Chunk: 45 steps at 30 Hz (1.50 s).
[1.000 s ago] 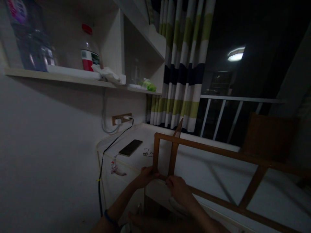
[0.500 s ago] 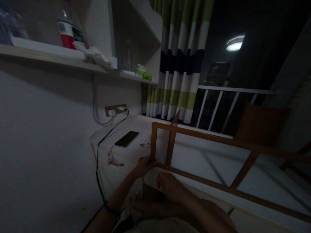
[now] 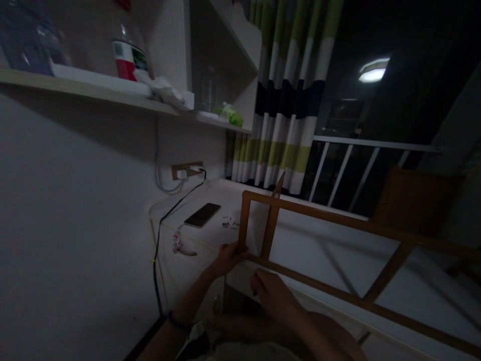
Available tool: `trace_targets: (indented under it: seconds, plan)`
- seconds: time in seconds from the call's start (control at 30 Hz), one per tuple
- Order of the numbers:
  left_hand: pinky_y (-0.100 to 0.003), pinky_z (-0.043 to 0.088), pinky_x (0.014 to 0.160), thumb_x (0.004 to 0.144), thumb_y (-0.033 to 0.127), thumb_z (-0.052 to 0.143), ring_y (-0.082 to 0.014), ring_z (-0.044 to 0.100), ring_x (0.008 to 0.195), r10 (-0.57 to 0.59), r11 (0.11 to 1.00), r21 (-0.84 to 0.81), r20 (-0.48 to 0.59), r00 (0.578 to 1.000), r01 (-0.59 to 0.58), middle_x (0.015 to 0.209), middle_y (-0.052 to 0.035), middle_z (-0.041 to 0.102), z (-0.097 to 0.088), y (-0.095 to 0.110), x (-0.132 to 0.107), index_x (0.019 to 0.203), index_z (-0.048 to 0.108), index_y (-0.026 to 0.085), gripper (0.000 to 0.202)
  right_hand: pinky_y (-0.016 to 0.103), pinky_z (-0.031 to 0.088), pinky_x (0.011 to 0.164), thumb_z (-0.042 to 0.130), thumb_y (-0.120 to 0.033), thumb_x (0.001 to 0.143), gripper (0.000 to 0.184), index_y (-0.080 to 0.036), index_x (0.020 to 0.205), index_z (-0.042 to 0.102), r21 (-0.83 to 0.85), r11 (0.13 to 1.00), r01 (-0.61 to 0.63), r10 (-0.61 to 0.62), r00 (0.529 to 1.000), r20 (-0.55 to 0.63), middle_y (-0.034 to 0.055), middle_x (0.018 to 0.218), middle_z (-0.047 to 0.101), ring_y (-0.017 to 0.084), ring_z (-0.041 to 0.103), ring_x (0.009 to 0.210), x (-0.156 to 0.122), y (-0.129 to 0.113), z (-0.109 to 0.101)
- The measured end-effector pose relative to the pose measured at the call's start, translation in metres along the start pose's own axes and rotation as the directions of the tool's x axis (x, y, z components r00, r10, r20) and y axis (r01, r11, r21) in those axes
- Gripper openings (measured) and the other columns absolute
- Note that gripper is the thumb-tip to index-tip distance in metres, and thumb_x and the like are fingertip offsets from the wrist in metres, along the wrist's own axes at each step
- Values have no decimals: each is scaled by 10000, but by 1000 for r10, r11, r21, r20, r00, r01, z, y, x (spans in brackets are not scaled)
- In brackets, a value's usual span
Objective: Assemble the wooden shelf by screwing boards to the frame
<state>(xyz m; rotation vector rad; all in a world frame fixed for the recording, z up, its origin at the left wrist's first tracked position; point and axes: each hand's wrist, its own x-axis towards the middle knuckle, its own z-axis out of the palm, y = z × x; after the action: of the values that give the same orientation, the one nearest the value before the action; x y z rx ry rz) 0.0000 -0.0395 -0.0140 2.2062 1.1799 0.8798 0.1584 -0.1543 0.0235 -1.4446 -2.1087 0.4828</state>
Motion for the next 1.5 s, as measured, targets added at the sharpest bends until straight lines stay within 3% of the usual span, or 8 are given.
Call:
trace_targets:
  seconds: [0.13,0.23,0.33,0.5,0.7,1.0,1.27,1.5]
  plan:
    - [-311,340,895,805,440,401,-174,532,945,18,999,-44,1,1000,-18,999,-29,605,-6,1,-5,1103,479,178,405,211,346,592,284,-269,867,285,-184,671,472,145,988,-44,54,997,-60,7,662,556,119,514,642,-3,-5,-6]
    - [-276,373,890,870,394,243,-149,494,1025,44,997,-58,-113,993,-51,1107,-47,554,-12,-3,-4,1119,474,161,411,218,351,596,300,-304,852,279,-189,656,462,227,970,-80,109,987,-116,5,647,535,124,508,635,-7,-5,-10]
    - [-286,389,877,870,355,250,-153,498,1009,23,999,42,-247,969,-13,1087,-69,553,-19,-14,6,1098,481,137,390,223,351,597,299,-327,845,285,-190,646,451,247,965,-92,136,977,-165,2,629,515,125,497,628,-9,-3,-12]
    - [-324,381,856,813,197,370,-174,511,937,-42,955,269,-306,951,129,1014,-82,561,-31,-31,27,1021,520,137,263,236,346,607,284,-348,843,297,-192,640,435,246,965,-87,144,964,-223,4,639,509,131,488,635,-9,-11,-14]
    - [-348,372,808,779,143,424,-212,494,957,-74,814,546,-242,967,199,1014,-79,551,-33,-29,45,979,558,182,244,223,381,628,312,-417,847,335,-199,676,500,259,964,-56,124,959,-253,10,678,556,132,522,665,-15,-22,-10]
    - [-367,356,802,843,124,351,-219,472,978,-71,636,757,-134,988,148,1007,-113,545,-28,-15,68,958,547,105,228,252,389,829,297,-497,844,394,-217,955,550,134,990,48,8,919,-394,61,966,605,166,543,916,-28,5,18]
    - [-359,354,797,835,94,343,-237,462,991,-61,571,814,-84,995,104,1040,-139,522,-25,-20,72,1005,516,82,243,254,427,760,286,-532,834,422,-225,852,574,195,980,39,28,944,-329,45,824,609,169,555,837,-26,-13,-8]
    - [-317,373,774,818,70,326,-219,490,945,-65,581,809,-67,996,92,1009,-142,533,-24,-25,74,999,504,107,256,240,410,711,277,-508,846,403,-214,761,539,218,976,6,51,965,-257,38,751,594,151,552,757,-26,-27,-17]
